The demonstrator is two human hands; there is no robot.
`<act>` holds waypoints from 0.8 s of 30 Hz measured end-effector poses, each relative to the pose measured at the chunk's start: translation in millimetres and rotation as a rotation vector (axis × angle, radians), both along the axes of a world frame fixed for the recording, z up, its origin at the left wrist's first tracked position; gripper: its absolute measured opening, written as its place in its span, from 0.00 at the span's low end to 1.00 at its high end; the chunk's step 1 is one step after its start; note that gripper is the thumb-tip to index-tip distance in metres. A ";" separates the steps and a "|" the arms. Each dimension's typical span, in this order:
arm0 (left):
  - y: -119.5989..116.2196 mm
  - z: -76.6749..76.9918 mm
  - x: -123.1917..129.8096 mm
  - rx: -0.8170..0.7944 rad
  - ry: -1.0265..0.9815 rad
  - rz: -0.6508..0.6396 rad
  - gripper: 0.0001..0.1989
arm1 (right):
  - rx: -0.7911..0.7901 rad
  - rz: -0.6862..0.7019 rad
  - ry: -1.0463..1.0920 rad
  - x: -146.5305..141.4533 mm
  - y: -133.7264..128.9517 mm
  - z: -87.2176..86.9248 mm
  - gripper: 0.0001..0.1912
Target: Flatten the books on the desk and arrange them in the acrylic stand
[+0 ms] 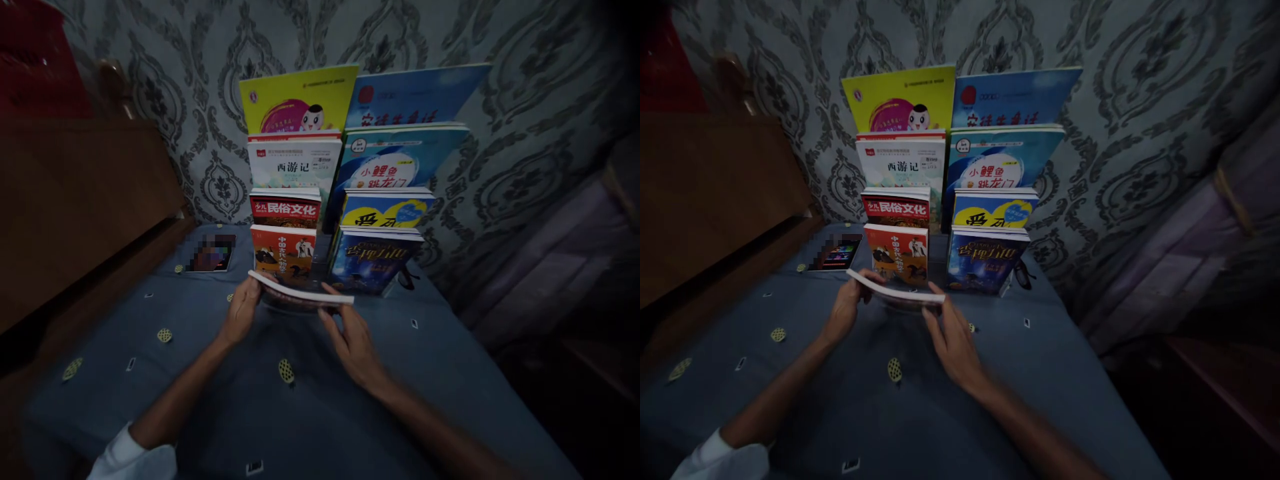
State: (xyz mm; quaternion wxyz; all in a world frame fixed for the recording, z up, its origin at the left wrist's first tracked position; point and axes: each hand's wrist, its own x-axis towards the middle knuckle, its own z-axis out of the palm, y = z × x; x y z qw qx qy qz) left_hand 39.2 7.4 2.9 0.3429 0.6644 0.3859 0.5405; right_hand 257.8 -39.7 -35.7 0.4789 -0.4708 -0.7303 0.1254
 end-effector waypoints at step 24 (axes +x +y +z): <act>101.1 5.7 5.4 0.142 -0.067 0.172 0.31 | 0.131 -0.077 -0.050 -7.7 106.5 25.8 0.10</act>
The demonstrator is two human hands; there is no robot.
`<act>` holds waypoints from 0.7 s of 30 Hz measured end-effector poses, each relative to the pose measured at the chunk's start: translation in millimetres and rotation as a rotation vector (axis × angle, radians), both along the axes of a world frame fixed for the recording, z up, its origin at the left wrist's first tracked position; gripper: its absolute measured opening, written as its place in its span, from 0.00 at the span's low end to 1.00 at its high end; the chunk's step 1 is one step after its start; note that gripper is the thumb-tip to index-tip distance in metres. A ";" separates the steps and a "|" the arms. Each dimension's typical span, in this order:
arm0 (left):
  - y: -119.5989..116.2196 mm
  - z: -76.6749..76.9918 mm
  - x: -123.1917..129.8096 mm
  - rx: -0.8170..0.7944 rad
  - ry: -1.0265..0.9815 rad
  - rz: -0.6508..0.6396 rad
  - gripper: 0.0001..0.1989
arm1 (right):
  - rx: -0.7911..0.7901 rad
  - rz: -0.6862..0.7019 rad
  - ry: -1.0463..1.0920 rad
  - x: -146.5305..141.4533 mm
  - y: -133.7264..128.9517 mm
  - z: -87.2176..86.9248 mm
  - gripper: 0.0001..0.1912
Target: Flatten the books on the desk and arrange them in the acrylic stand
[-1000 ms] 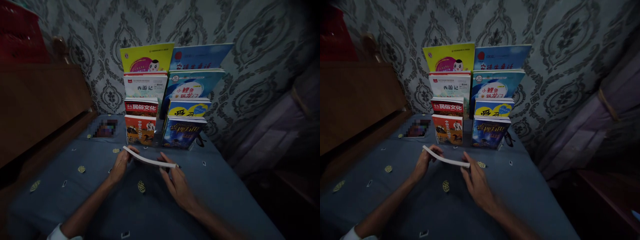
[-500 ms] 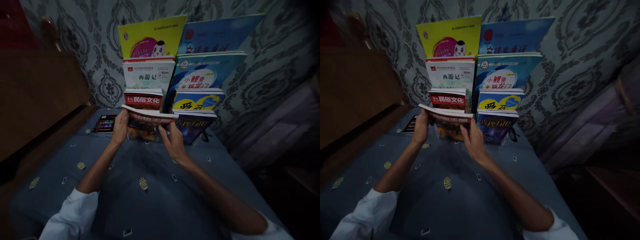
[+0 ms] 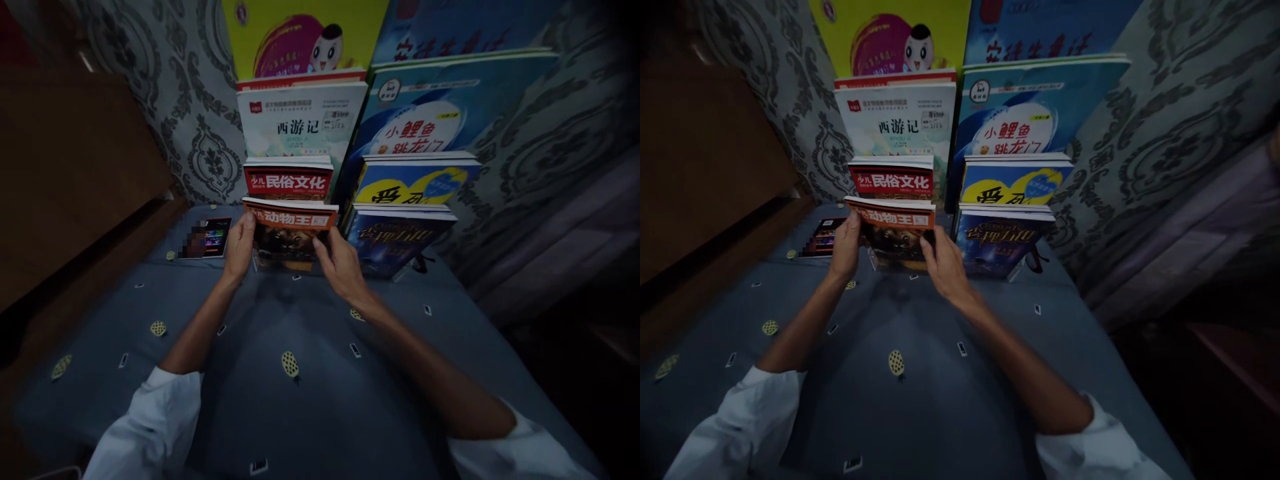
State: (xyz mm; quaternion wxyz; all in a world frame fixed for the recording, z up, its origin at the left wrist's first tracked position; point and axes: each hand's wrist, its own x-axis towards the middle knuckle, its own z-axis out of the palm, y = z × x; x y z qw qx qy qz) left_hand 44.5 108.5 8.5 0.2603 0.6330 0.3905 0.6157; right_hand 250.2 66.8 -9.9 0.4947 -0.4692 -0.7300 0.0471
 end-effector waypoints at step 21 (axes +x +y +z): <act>2.6 -22.5 -0.5 0.207 0.619 0.465 0.16 | -0.107 -0.232 -0.268 3.4 3.2 -6.2 0.17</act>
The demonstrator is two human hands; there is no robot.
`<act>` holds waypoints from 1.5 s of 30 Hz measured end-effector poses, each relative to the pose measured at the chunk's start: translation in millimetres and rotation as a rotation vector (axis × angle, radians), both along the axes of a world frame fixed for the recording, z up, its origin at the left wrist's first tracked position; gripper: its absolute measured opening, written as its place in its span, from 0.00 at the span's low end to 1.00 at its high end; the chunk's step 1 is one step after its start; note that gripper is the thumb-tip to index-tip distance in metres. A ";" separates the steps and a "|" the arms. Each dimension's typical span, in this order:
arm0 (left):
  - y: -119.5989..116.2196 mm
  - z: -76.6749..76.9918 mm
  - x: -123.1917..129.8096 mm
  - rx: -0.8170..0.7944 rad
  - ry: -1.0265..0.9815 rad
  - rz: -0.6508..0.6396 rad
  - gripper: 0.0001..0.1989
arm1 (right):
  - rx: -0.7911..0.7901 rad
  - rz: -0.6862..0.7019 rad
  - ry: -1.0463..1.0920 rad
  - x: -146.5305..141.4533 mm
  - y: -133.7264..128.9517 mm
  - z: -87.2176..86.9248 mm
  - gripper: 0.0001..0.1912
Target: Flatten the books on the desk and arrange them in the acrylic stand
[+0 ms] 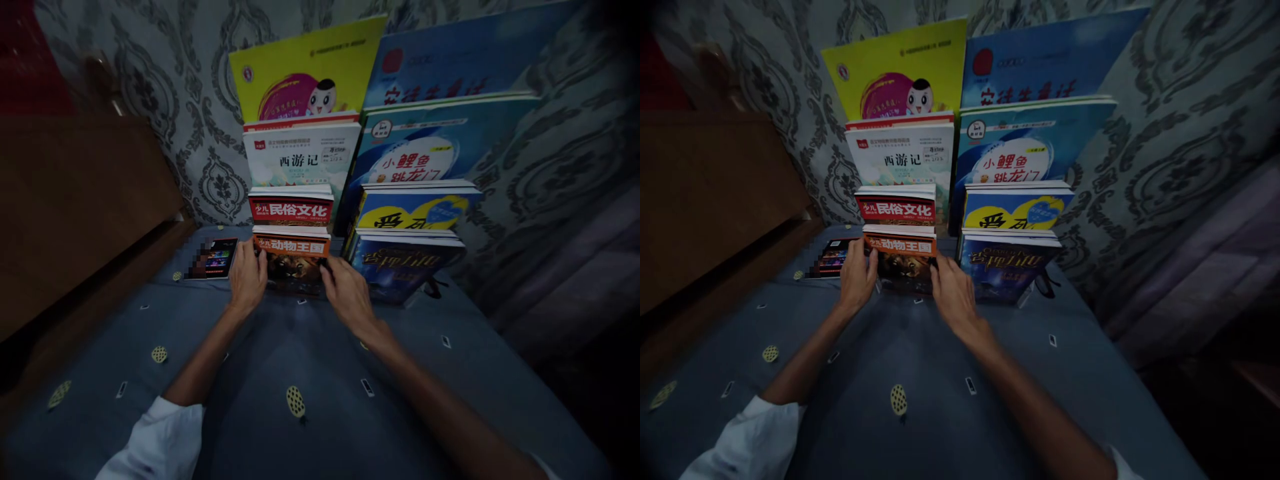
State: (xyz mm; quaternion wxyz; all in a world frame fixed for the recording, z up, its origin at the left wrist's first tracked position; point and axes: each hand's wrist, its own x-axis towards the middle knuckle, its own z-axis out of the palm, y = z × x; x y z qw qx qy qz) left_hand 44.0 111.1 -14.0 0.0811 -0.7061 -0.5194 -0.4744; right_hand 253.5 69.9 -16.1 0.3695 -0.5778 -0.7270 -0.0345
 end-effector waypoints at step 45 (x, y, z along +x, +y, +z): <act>64.6 -36.9 -120.4 -0.850 0.358 0.393 0.30 | 0.019 0.150 0.223 3.3 -44.1 -24.6 0.31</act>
